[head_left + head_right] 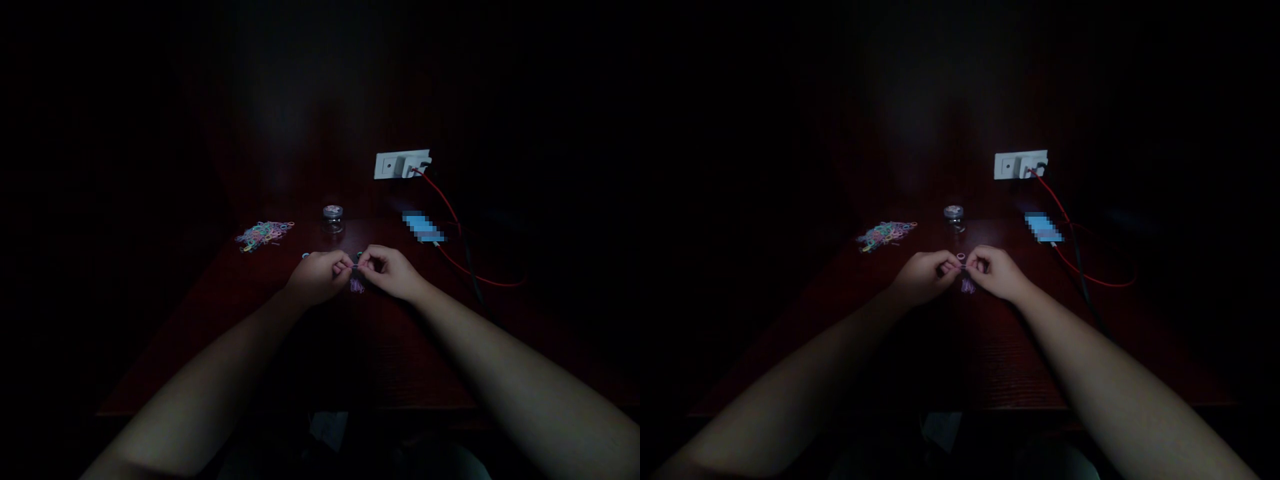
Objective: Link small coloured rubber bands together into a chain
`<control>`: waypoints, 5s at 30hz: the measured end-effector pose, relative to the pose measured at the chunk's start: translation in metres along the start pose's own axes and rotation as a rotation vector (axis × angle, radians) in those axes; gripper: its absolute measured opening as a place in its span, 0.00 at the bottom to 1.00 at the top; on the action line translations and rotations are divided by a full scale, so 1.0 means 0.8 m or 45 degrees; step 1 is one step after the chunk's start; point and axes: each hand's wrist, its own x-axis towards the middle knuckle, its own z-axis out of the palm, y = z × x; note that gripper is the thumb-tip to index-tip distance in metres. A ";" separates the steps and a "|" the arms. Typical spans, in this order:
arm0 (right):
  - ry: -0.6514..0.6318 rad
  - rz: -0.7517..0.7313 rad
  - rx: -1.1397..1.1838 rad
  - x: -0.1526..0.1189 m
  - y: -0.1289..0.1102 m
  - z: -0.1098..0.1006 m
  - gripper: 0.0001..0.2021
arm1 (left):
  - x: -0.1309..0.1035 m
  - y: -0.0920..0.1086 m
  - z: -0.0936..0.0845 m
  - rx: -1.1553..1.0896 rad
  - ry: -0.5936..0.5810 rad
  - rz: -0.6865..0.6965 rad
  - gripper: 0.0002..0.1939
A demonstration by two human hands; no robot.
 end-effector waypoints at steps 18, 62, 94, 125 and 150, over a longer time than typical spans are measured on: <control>-0.049 -0.007 -0.088 0.000 0.001 -0.001 0.02 | 0.001 0.002 -0.001 0.106 -0.017 -0.067 0.03; -0.249 -0.072 -0.354 0.002 0.018 -0.011 0.07 | 0.002 -0.005 -0.006 0.362 -0.420 0.246 0.09; -0.152 -0.007 -0.322 0.001 0.020 -0.010 0.08 | 0.003 -0.115 -0.048 0.649 0.211 -0.626 0.16; 1.132 -0.079 -0.063 0.007 0.019 -0.044 0.09 | 0.008 -0.052 -0.015 0.077 0.166 -0.033 0.02; 0.082 0.119 0.285 0.002 -0.002 -0.004 0.11 | 0.000 -0.001 -0.002 -0.112 0.216 0.191 0.18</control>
